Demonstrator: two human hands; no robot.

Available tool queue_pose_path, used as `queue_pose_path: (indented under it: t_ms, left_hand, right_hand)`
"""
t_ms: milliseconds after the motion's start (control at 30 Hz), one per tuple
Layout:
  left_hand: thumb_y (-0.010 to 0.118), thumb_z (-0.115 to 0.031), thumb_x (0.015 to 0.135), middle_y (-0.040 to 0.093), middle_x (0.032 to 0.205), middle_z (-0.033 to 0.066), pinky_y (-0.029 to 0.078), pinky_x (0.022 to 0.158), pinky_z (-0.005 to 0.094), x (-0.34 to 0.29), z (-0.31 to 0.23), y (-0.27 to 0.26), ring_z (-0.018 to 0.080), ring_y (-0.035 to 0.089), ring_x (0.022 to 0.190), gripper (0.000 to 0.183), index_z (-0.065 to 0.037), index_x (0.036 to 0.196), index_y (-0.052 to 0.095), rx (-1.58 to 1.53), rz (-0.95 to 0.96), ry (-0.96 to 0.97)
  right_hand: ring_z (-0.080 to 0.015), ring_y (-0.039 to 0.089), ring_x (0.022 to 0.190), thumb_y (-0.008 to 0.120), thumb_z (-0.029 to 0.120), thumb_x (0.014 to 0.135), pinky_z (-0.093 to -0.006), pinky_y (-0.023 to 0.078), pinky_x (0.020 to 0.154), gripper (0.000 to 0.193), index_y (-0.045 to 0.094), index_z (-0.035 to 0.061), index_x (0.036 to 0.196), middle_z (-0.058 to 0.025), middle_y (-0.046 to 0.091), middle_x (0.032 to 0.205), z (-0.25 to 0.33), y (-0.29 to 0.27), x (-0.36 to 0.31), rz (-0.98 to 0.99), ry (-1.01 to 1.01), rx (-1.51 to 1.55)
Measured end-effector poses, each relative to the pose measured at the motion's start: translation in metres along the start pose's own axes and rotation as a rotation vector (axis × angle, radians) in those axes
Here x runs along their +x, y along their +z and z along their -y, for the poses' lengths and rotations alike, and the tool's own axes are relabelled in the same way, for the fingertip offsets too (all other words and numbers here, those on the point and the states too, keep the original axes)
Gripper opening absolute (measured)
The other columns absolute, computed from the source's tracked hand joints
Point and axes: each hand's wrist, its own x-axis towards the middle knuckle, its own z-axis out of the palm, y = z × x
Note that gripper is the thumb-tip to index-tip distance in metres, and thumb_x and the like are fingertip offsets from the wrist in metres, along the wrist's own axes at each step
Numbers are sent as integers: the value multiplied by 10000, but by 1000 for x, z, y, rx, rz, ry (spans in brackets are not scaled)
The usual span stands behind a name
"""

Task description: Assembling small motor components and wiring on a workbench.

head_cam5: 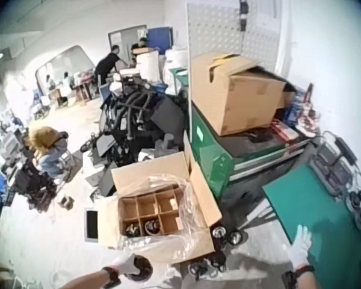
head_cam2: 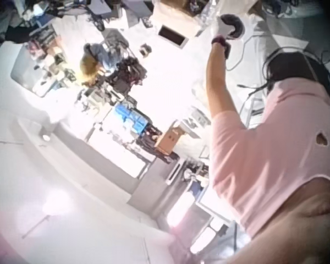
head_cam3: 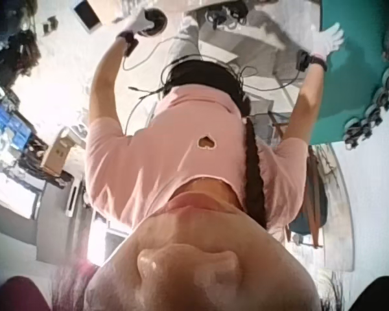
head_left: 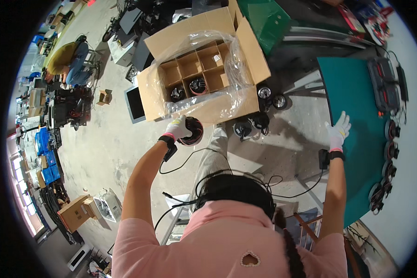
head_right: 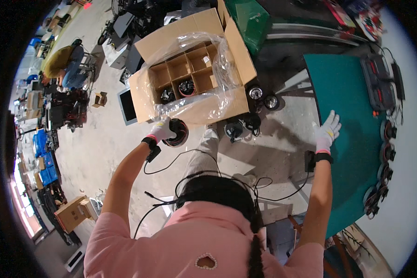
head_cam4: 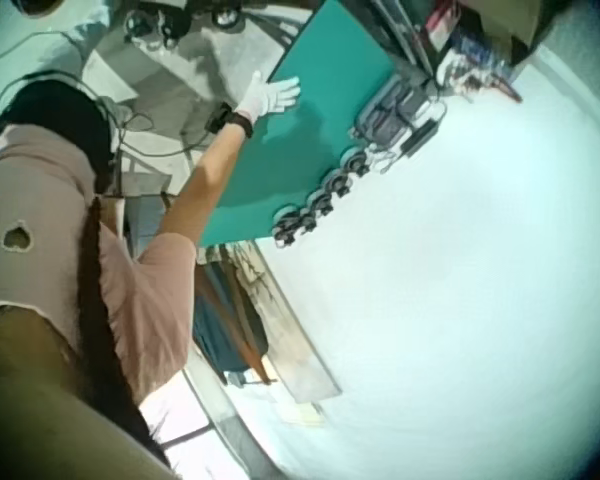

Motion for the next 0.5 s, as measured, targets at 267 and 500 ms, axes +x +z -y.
queue_pose_path:
  t_ms: [267,500]
  left_hand:
    - [701,-267,581,553,1060,191,482,794,396,205,-22,-20,345,575,941,646,-71,1141,447,88,-75,131]
    - [643,-162,611,532,1045,167,489,749,405,337,-58,-4,337,574,911,485,-64,1055,472,272,-64,292]
  right_hand:
    - [-380,192,1315,699,310,678,-543,220,1037,967,89,180,1416,-89,125,1468,19,42,62,107,291,-382]
    - [-380,242,1287,666,197,699,-505,239,1040,893,127,137,1410,-119,182,1444,25,34,64,87,250,-353]
